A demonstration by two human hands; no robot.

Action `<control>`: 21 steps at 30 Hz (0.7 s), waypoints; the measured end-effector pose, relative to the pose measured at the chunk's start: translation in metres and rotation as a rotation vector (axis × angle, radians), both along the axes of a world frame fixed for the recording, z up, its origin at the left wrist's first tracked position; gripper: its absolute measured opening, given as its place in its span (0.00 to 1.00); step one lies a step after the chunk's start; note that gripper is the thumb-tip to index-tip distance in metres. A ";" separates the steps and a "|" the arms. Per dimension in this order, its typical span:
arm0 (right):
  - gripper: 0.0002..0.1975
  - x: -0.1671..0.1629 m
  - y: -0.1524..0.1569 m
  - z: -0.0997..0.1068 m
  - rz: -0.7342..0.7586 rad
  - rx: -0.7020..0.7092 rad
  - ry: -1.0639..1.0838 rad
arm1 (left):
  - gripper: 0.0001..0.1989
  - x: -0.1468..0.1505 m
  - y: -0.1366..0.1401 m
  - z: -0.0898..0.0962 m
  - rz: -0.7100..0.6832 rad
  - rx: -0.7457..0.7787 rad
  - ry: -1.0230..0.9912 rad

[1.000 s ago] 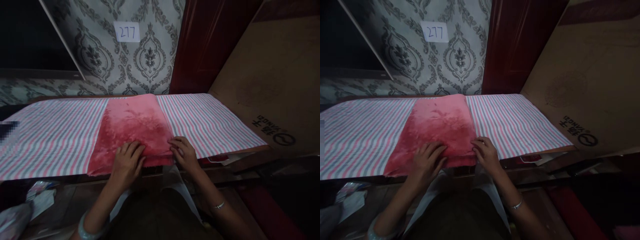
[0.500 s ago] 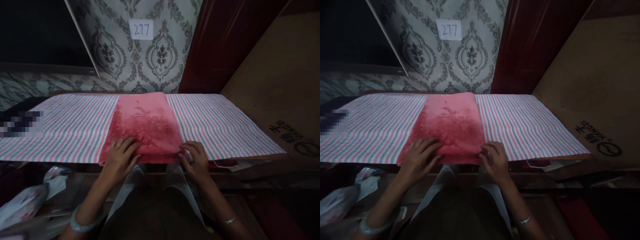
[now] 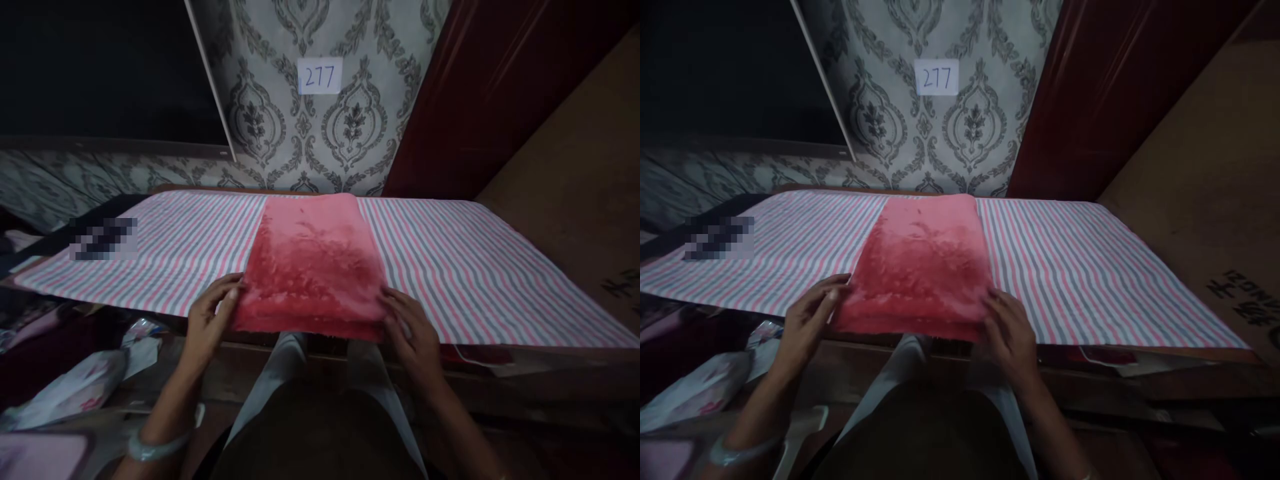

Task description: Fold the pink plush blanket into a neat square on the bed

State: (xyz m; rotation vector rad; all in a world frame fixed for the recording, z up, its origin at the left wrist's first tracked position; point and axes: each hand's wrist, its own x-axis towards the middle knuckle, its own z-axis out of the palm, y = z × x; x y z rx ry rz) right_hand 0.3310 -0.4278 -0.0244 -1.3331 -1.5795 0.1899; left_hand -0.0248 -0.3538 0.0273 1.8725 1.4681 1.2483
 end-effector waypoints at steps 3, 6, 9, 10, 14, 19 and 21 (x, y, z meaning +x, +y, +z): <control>0.23 0.011 0.005 -0.001 -0.144 -0.192 0.228 | 0.31 -0.006 0.017 0.000 0.096 -0.256 -0.136; 0.31 0.015 0.013 0.002 -0.128 -0.391 0.316 | 0.42 -0.006 0.036 -0.003 0.039 -0.392 -0.176; 0.37 0.011 0.022 0.008 -0.067 -0.476 0.365 | 0.48 -0.003 0.047 -0.003 0.034 -0.462 -0.219; 0.38 0.008 0.025 0.010 -0.037 -0.489 0.391 | 0.49 -0.001 0.049 -0.002 0.034 -0.486 -0.231; 0.42 -0.001 0.033 0.014 0.053 -0.487 0.463 | 0.46 0.008 0.050 0.007 0.003 -0.566 -0.333; 0.40 0.000 0.037 0.020 0.081 -0.350 0.468 | 0.46 0.026 0.040 0.020 -0.103 -0.613 -0.518; 0.39 0.006 0.038 0.021 0.074 -0.314 0.456 | 0.47 0.030 0.037 0.019 -0.119 -0.606 -0.562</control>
